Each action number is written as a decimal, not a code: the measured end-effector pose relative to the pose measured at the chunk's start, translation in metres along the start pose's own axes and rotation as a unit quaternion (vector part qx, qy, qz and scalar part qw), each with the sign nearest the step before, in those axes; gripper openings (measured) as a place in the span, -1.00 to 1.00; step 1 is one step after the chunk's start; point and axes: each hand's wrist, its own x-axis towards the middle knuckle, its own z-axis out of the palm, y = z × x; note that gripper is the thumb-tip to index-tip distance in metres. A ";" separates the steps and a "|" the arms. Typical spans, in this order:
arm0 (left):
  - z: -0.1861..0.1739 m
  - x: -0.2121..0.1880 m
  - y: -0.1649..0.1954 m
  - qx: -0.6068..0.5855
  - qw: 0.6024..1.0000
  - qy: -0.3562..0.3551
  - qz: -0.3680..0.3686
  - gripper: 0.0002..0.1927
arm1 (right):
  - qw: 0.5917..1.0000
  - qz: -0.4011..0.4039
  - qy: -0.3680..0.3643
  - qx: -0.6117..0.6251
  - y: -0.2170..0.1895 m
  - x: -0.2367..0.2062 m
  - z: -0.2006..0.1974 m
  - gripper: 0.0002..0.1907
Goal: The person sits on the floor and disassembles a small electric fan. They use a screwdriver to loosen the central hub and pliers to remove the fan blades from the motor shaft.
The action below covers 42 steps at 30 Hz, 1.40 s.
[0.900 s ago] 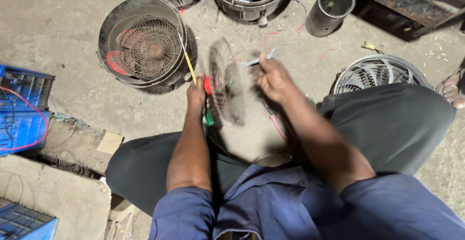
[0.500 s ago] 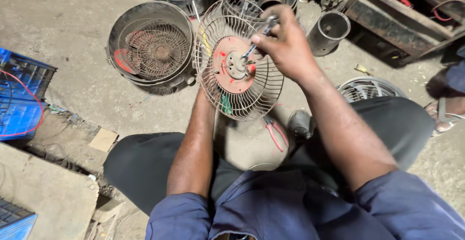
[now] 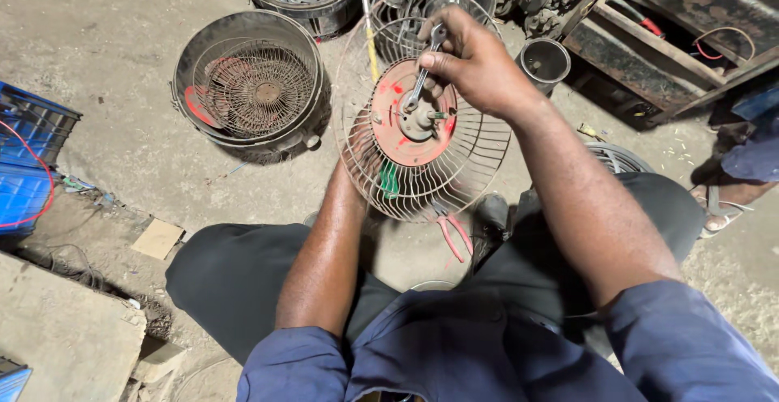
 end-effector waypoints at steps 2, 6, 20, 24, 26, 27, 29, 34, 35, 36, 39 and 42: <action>0.002 -0.002 0.000 0.008 1.000 0.006 0.001 -0.67 | 0.999 0.021 0.000 -0.032 -0.004 0.001 0.000 -0.72; 0.003 -0.007 -0.001 0.008 1.000 0.017 -0.002 -0.67 | 0.997 -0.011 -0.054 -0.045 -0.011 0.004 0.004 -0.70; -0.027 -0.006 -0.010 0.059 0.985 0.163 0.015 -0.66 | 0.919 -0.052 -0.156 -0.359 -0.044 0.006 0.013 -0.64; -0.048 -0.017 -0.015 0.104 0.960 0.250 0.068 -0.66 | 0.884 -0.073 -0.173 -0.428 -0.056 0.005 0.020 -0.70; -0.058 -0.023 -0.018 0.123 0.957 0.240 0.106 -0.64 | 0.885 -0.085 -0.179 -0.421 -0.056 -0.001 0.024 -0.73; -0.063 -0.022 -0.018 0.142 0.957 0.233 0.104 -0.64 | 0.882 -0.112 -0.180 -0.421 -0.056 -0.003 0.026 -0.73; -0.069 -0.021 -0.019 0.177 0.954 0.219 0.101 -0.62 | 0.875 -0.163 -0.183 -0.418 -0.050 -0.009 0.033 -0.73; -0.069 -0.016 -0.014 0.153 0.945 0.272 0.099 -0.65 | 0.884 -0.102 -0.123 -0.439 -0.028 -0.025 0.047 -0.57; -0.066 -0.016 -0.012 0.126 0.950 0.264 0.109 -0.65 | 0.890 -0.104 -0.102 -0.433 -0.022 -0.029 0.048 -0.57; -0.062 -0.015 -0.010 0.136 0.941 0.286 0.120 -0.63 | 0.899 -0.114 -0.075 -0.417 -0.016 -0.032 0.050 -0.59; -0.049 -0.016 0.000 0.153 0.920 0.333 0.137 -0.57 | 0.930 -0.084 -0.009 -0.358 0.003 -0.035 0.056 -0.57; -0.033 -0.016 0.009 0.171 0.907 0.374 0.092 -0.52 | 0.946 -0.070 0.047 -0.314 0.020 -0.031 0.059 -0.53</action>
